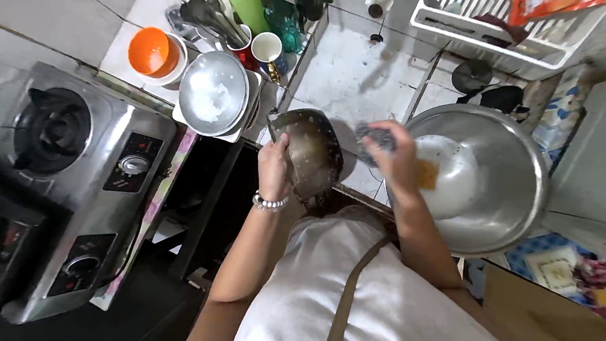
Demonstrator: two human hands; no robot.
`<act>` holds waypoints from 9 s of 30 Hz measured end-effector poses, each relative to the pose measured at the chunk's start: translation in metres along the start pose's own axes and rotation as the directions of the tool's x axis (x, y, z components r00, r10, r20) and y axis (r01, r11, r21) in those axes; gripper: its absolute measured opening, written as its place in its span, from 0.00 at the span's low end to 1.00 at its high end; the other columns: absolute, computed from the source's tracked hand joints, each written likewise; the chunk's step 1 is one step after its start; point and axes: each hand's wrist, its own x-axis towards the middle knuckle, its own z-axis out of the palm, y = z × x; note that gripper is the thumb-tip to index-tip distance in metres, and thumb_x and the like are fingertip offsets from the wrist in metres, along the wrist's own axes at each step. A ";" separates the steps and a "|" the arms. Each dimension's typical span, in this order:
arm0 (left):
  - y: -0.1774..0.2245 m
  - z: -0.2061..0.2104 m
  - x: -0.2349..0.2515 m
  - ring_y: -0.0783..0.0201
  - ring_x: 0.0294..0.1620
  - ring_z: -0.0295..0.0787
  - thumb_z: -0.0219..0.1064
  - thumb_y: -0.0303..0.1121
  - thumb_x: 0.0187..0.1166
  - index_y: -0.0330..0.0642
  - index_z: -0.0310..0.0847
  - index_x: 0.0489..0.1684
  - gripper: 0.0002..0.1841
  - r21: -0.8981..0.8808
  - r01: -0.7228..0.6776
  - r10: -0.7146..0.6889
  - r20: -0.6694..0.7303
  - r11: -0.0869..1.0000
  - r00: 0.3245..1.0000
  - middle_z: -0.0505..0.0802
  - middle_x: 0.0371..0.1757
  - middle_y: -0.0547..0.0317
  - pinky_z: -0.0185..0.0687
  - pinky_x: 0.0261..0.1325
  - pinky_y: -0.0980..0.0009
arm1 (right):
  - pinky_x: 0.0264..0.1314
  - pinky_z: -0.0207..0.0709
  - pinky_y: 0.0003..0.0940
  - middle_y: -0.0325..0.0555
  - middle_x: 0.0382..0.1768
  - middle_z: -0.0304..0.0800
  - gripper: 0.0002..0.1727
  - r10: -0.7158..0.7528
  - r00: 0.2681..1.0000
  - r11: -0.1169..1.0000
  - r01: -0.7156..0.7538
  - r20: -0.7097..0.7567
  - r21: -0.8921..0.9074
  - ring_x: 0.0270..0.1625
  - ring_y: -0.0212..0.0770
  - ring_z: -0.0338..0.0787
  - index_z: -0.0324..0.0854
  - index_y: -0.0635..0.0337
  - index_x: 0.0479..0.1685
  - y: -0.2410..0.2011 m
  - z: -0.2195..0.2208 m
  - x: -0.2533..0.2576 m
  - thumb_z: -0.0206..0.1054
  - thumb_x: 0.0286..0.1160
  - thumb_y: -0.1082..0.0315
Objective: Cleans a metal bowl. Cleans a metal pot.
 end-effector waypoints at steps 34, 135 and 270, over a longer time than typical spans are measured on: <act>-0.009 0.014 -0.017 0.69 0.57 0.91 0.39 0.51 0.96 0.48 0.75 0.66 0.23 -0.542 0.116 -0.074 0.098 0.832 0.992 0.92 0.55 0.62 0.89 0.61 0.65 | 0.60 0.86 0.38 0.64 0.50 0.90 0.15 -0.386 0.922 0.922 0.386 -0.006 0.007 0.54 0.51 0.91 0.89 0.73 0.47 -0.015 0.083 -0.001 0.77 0.61 0.74; -0.020 -0.019 0.016 0.73 0.48 0.92 0.41 0.31 0.92 0.42 0.71 0.60 0.13 -0.112 -0.309 0.305 -0.049 0.944 0.951 0.92 0.43 0.65 0.90 0.54 0.72 | 0.41 0.82 0.35 0.50 0.29 0.87 0.03 -0.279 0.913 0.946 0.315 -0.299 0.079 0.39 0.46 0.88 0.90 0.63 0.23 -0.035 0.153 0.003 0.74 0.59 0.74; -0.050 -0.049 -0.001 0.79 0.24 0.78 0.48 0.34 0.92 0.30 0.81 0.43 0.18 0.203 -0.548 0.485 0.289 0.812 0.826 0.82 0.24 0.60 0.77 0.33 0.79 | 0.65 0.80 0.38 0.64 0.63 0.84 0.21 0.048 0.987 0.982 -0.075 -0.153 -0.174 0.62 0.44 0.85 0.79 0.76 0.68 0.005 -0.008 0.017 0.63 0.77 0.74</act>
